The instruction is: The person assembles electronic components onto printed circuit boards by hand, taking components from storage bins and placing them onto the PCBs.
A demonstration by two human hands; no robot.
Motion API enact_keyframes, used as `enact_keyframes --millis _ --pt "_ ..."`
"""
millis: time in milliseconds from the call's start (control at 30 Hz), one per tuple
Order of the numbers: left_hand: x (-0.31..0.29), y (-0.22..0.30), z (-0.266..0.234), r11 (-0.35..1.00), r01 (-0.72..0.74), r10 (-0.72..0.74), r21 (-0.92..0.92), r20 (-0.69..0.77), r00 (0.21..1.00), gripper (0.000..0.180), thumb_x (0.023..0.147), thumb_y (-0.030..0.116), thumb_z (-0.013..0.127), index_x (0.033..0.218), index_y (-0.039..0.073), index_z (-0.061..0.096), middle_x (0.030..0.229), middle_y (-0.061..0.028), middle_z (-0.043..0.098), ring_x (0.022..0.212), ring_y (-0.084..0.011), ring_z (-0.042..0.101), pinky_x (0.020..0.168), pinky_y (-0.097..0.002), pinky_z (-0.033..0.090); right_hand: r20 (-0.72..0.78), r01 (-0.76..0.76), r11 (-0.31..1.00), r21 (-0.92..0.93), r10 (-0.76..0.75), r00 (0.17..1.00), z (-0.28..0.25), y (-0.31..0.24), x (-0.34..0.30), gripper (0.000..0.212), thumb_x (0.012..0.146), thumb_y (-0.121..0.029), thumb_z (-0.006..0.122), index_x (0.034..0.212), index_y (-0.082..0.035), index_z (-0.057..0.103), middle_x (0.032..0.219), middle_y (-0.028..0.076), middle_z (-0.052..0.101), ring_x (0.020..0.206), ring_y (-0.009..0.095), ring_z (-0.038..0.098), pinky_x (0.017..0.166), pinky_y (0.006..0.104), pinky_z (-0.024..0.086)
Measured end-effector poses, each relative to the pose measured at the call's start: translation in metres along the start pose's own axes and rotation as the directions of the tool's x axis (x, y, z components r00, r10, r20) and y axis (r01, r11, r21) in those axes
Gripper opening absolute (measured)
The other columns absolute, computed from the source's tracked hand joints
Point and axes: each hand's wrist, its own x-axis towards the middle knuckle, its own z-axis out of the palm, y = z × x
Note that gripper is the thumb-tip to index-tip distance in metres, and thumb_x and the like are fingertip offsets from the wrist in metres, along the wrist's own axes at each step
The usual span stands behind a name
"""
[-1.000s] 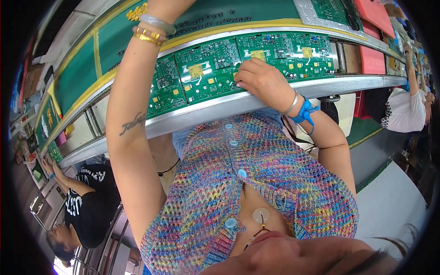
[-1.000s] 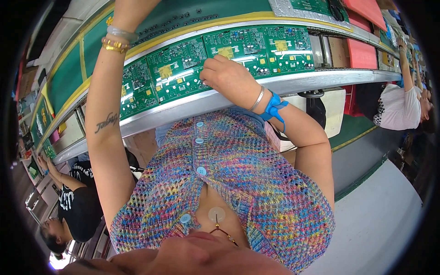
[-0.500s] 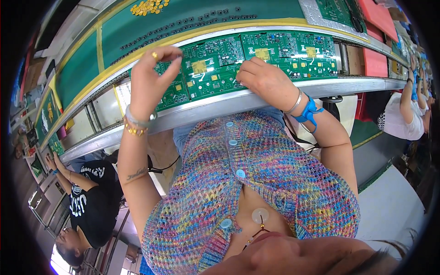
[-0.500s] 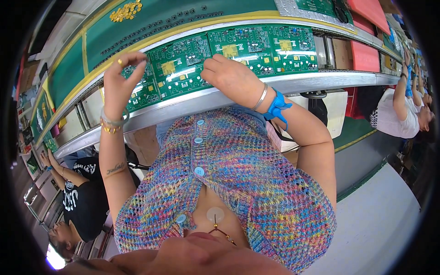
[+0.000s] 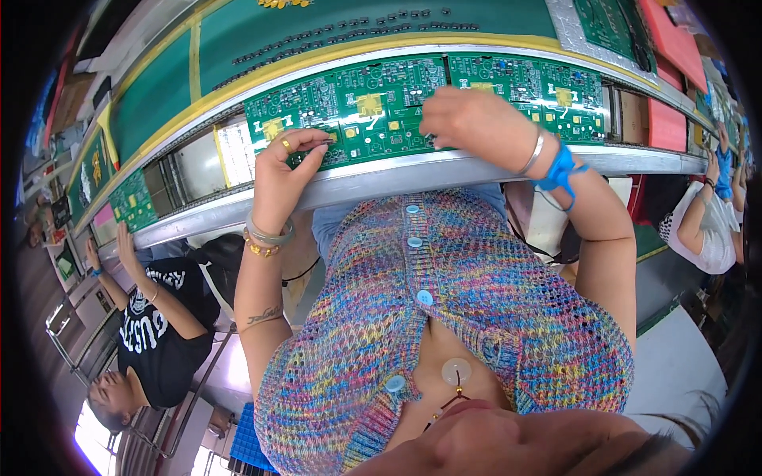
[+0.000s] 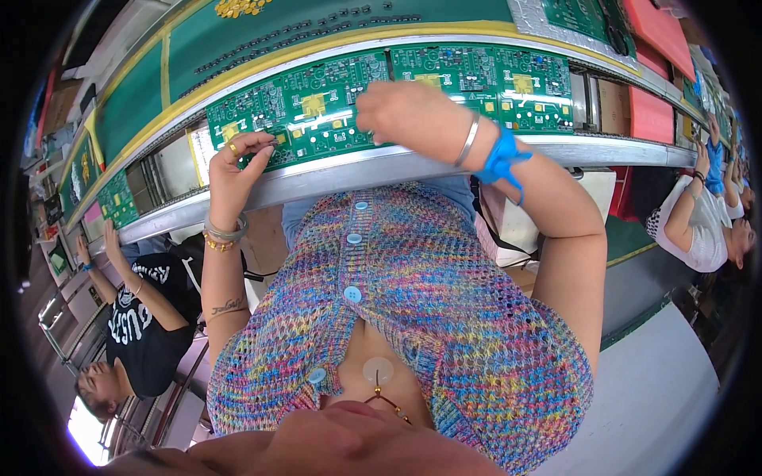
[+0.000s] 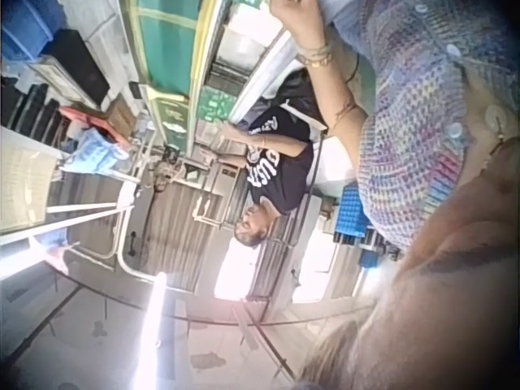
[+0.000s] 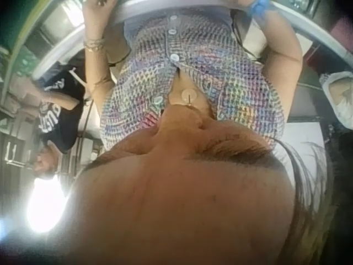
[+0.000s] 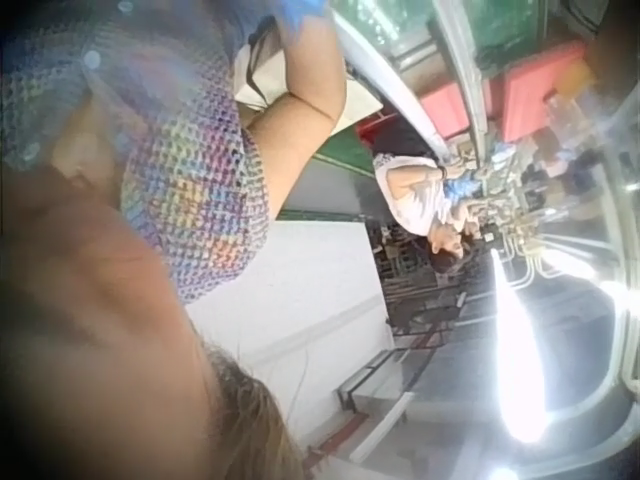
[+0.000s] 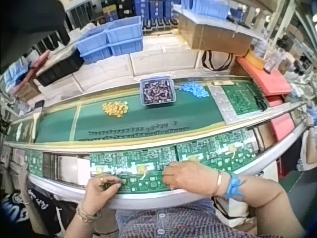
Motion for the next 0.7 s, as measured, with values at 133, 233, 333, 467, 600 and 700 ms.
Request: enact_keyframes --millis 133,233,333,467,600,700 --pt "-0.008 0.001 -0.003 0.986 -0.086 0.088 0.144 -0.008 0.996 0.016 0.078 0.002 0.065 0.093 0.004 0.069 0.092 -0.0068 0.066 0.088 -0.0164 0.061 0.079 -0.0275 0.047 -0.216 -0.300 0.944 -0.139 0.267 0.939 -0.025 0.050 0.042 0.012 0.080 -0.016 0.061 0.090 -0.009 0.063 0.083 0.010 0.063 0.079 0.026 0.063 0.070 0.0358 0.052" --pt "-0.008 0.006 0.000 0.939 -0.191 0.195 0.285 0.012 0.981 0.016 0.076 0.001 0.066 0.091 0.005 0.069 0.090 -0.0073 0.066 0.088 -0.0203 0.060 0.079 -0.0302 0.047 -0.408 -0.376 0.861 -0.343 0.224 0.885 -0.070 0.089 0.079 0.009 0.076 -0.013 0.061 0.079 -0.005 0.065 0.075 0.014 0.062 0.083 0.030 0.061 0.073 0.0396 0.049" --pt "0.001 0.012 0.006 0.883 -0.273 0.274 0.381 0.054 0.960 0.016 0.074 0.002 0.067 0.089 0.006 0.069 0.089 -0.0072 0.066 0.086 -0.0226 0.060 0.078 -0.0317 0.047 -0.436 -0.545 0.703 -0.456 0.358 0.826 -0.078 0.126 0.091 0.011 0.076 -0.015 0.061 0.078 -0.006 0.067 0.079 0.015 0.065 0.085 0.030 0.062 0.074 0.0390 0.050" --pt "-0.005 0.016 0.005 0.856 -0.276 0.288 0.436 0.041 0.957 0.015 0.073 0.002 0.068 0.087 0.006 0.069 0.088 -0.0065 0.066 0.085 -0.0232 0.060 0.076 -0.0323 0.047 -0.188 -0.540 0.781 -0.314 0.507 0.841 -0.068 0.154 0.115 0.013 0.077 -0.015 0.061 0.079 -0.006 0.070 0.084 0.016 0.067 0.084 0.030 0.064 0.077 0.0378 0.051" --pt "-0.032 0.002 -0.005 0.855 -0.204 0.249 0.477 -0.032 0.968 0.015 0.073 0.001 0.068 0.087 0.006 0.069 0.087 -0.0062 0.066 0.084 -0.0229 0.060 0.075 -0.0321 0.047 0.017 -0.461 0.872 -0.167 0.470 0.883 -0.083 0.106 0.155 0.014 0.078 -0.012 0.058 0.078 -0.005 0.071 0.080 0.015 0.068 0.080 0.029 0.065 0.074 0.0370 0.052" --pt "-0.006 0.014 0.003 0.829 -0.315 0.313 0.462 0.084 0.946 0.015 0.072 0.001 0.068 0.087 0.006 0.069 0.087 -0.0059 0.066 0.084 -0.0228 0.059 0.075 -0.0320 0.047 -0.481 -0.578 0.633 -0.515 0.345 0.806 -0.046 0.153 0.124 0.016 0.078 -0.010 0.055 0.077 -0.006 0.071 0.079 0.013 0.068 0.080 0.027 0.065 0.073 0.0358 0.052"
